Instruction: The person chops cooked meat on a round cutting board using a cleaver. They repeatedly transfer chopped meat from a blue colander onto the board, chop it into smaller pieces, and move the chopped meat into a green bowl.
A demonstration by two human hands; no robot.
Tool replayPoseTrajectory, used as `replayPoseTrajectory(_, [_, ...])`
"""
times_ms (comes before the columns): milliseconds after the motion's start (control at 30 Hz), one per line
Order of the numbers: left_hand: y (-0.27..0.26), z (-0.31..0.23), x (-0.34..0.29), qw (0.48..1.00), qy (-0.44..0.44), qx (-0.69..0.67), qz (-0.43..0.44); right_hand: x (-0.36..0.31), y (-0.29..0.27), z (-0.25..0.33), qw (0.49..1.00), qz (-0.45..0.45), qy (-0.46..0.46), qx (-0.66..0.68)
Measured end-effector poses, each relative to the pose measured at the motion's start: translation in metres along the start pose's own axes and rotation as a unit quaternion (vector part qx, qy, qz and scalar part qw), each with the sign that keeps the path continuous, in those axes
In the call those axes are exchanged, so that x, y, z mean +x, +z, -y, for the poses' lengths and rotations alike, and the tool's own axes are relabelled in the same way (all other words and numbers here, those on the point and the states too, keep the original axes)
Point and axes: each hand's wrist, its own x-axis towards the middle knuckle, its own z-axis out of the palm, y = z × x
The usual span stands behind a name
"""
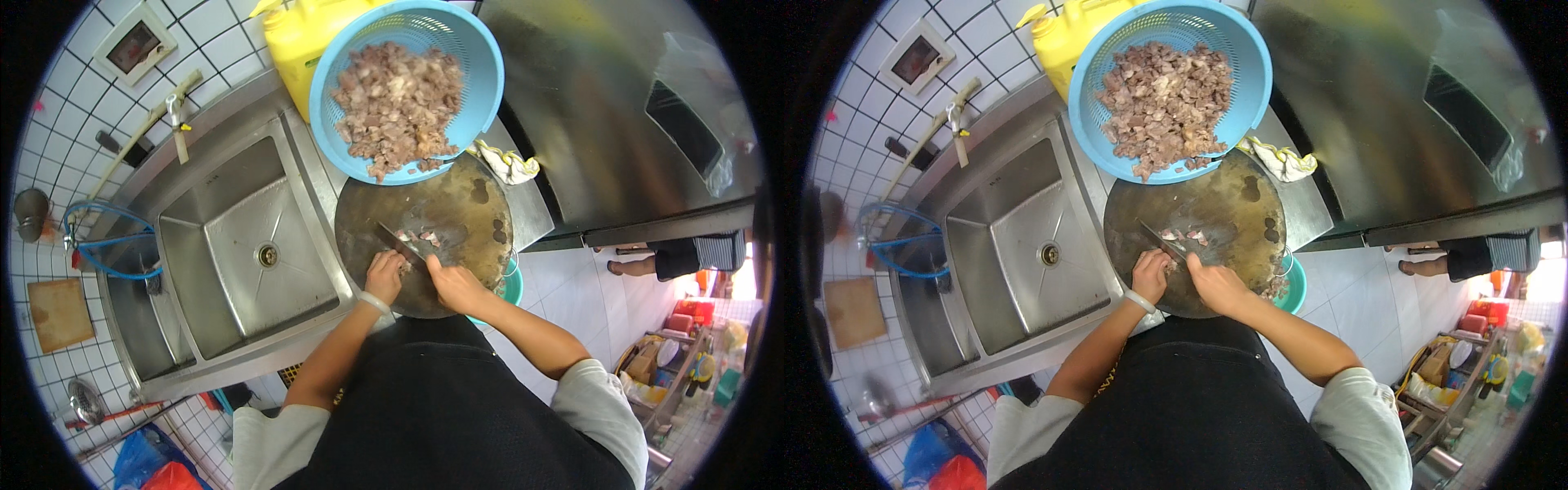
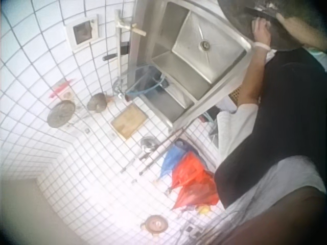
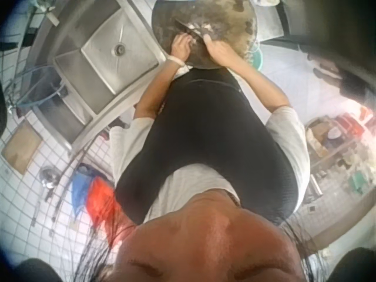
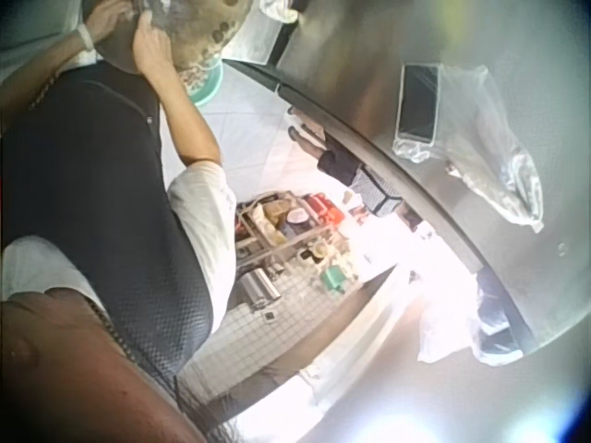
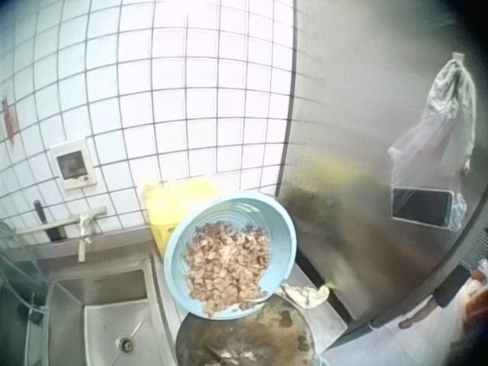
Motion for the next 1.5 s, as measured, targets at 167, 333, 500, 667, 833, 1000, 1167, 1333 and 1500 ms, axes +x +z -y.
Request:
replayPoseTrajectory(167, [-0.003,-0.005,-0.007,0.999,0.039,0.023,0.024,0.053,0.013,0.030,0.998,-0.038,0.037,0.017])
replayPoseTrajectory(333, [-0.023,-0.010,-0.022,0.996,0.079,0.033,0.030,0.046,0.009,-0.013,0.991,-0.110,-0.025,0.075])
replayPoseTrajectory(500, [-0.041,-0.020,-0.032,0.999,0.048,0.001,-0.013,-0.029,-0.019,-0.016,0.995,-0.078,-0.001,0.058])
replayPoseTrajectory(667, [-0.018,-0.014,-0.025,0.999,0.047,-0.021,-0.015,-0.057,-0.007,0.002,1.000,-0.002,-0.002,-0.031])
replayPoseTrajectory(833, [-0.006,-0.007,-0.030,0.998,0.058,0.013,-0.026,-0.054,0.001,0.010,0.999,0.039,-0.002,-0.031])
replayPoseTrajectory(1000, [-0.005,-0.011,-0.029,0.997,0.062,0.037,-0.031,-0.032,0.021,0.013,1.000,-0.014,-0.011,0.020])
replayPoseTrajectory(1167, [-0.010,-0.009,-0.027,0.997,0.031,0.053,0.052,0.064,0.036,0.020,0.992,-0.103,-0.021,0.066])
replayPoseTrajectory(1333, [-0.053,-0.009,0.026,0.998,0.000,0.033,-0.047,0.040,-0.014,-0.020,0.984,-0.123,-0.051,0.121])
replayPoseTrajectory(1500, [-0.077,-0.004,0.145,0.982,0.044,0.181,0.040,-0.032,-0.027,-0.028,0.992,0.003,-0.120,0.043])
